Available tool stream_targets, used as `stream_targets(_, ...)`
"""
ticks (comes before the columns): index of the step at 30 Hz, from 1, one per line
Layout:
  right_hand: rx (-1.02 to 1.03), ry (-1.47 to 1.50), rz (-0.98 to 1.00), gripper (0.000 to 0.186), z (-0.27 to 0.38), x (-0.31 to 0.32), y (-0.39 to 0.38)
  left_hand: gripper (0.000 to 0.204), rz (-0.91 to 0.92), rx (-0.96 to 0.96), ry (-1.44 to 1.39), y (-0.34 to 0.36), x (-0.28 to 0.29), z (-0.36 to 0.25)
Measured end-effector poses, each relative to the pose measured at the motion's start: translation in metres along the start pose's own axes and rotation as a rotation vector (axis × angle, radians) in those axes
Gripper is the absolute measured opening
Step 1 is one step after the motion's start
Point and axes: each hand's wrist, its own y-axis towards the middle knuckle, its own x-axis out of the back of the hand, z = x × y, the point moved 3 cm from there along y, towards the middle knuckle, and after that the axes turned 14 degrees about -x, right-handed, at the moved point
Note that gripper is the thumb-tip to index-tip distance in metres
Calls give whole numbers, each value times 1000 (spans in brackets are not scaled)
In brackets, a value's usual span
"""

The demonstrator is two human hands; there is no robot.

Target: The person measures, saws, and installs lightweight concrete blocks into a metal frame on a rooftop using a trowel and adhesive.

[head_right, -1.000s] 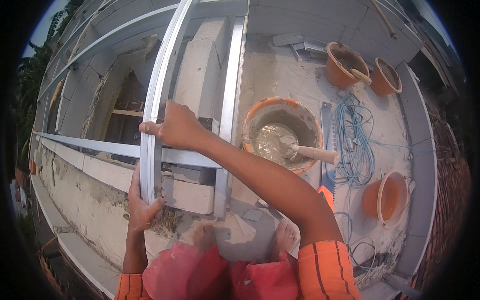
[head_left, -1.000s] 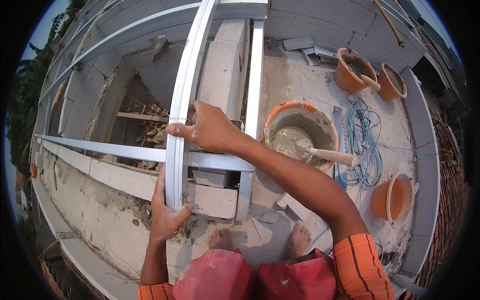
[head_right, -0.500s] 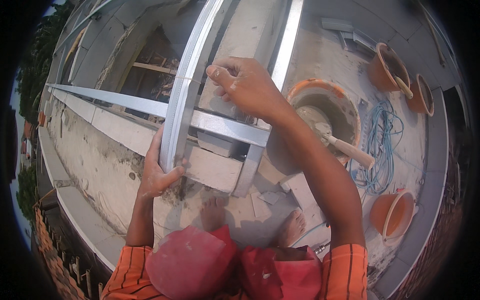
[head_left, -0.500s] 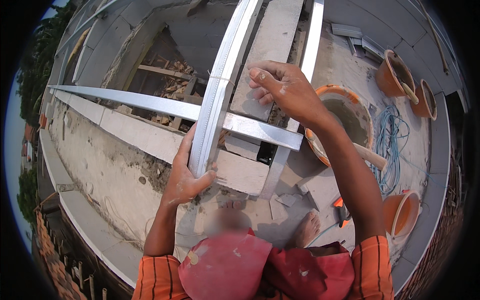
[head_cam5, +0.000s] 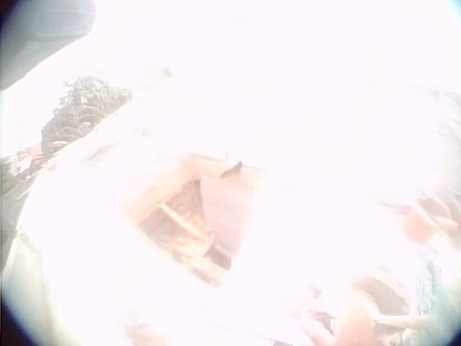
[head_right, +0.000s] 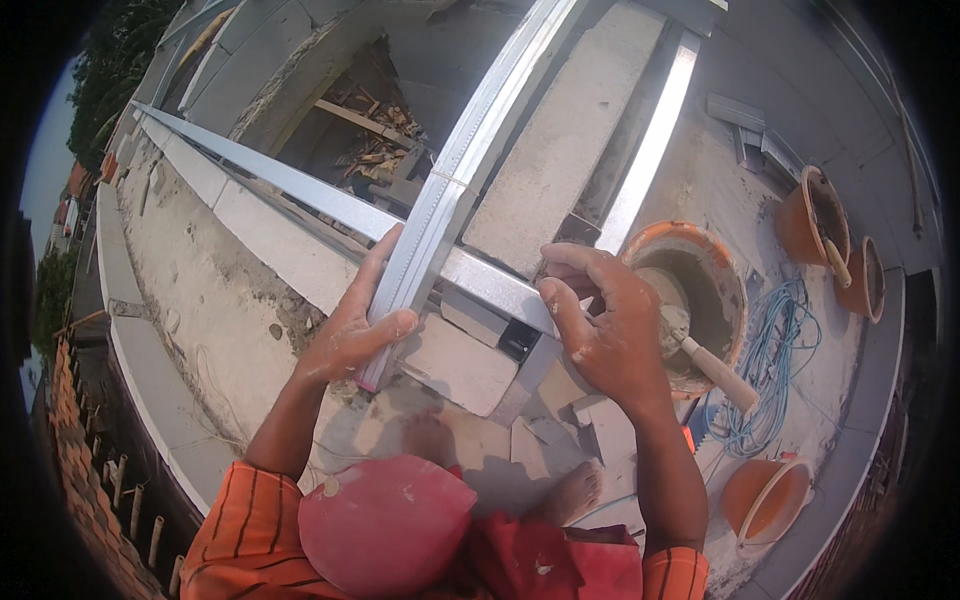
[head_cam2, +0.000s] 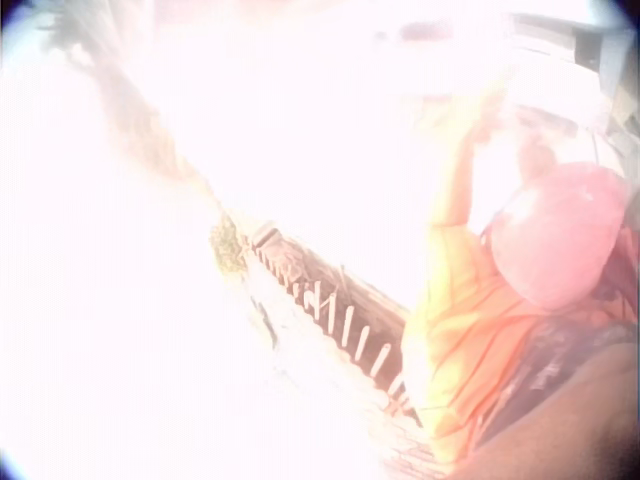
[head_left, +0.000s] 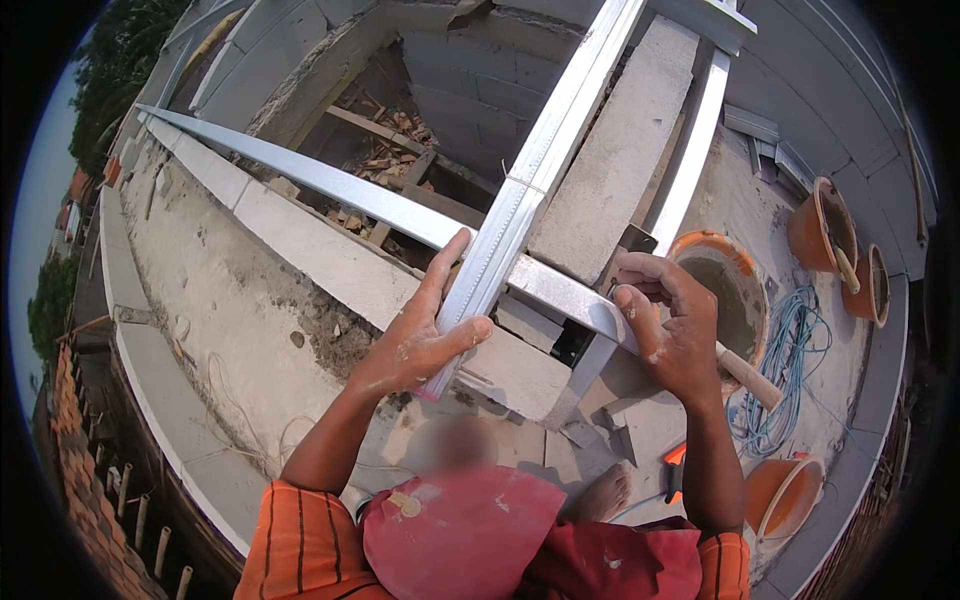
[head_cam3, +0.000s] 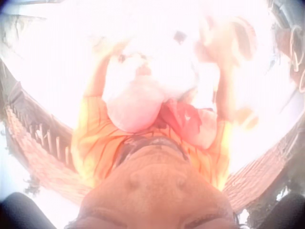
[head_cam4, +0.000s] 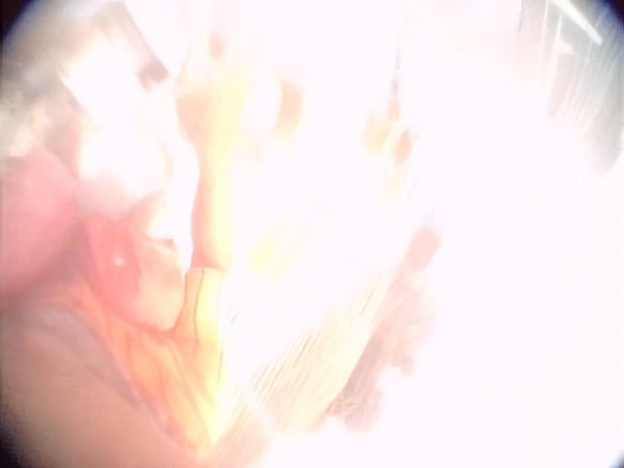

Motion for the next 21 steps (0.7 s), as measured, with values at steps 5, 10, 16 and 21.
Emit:
stream_targets(5,232,-199,-80,25,-4,-23,-8,103,31,-82,90,6,3,13)
stream_targets(10,376,-276,-248,24,-18,-34,-6,102,36,35,-186,17,-8,-2)
stream_targets(16,438,-347,-322,24,-13,-32,-7,100,85,60,-163,24,-6,-16)
stream_targets(21,422,-336,-324,23,-16,-35,-8,99,97,29,-142,24,-6,-10)
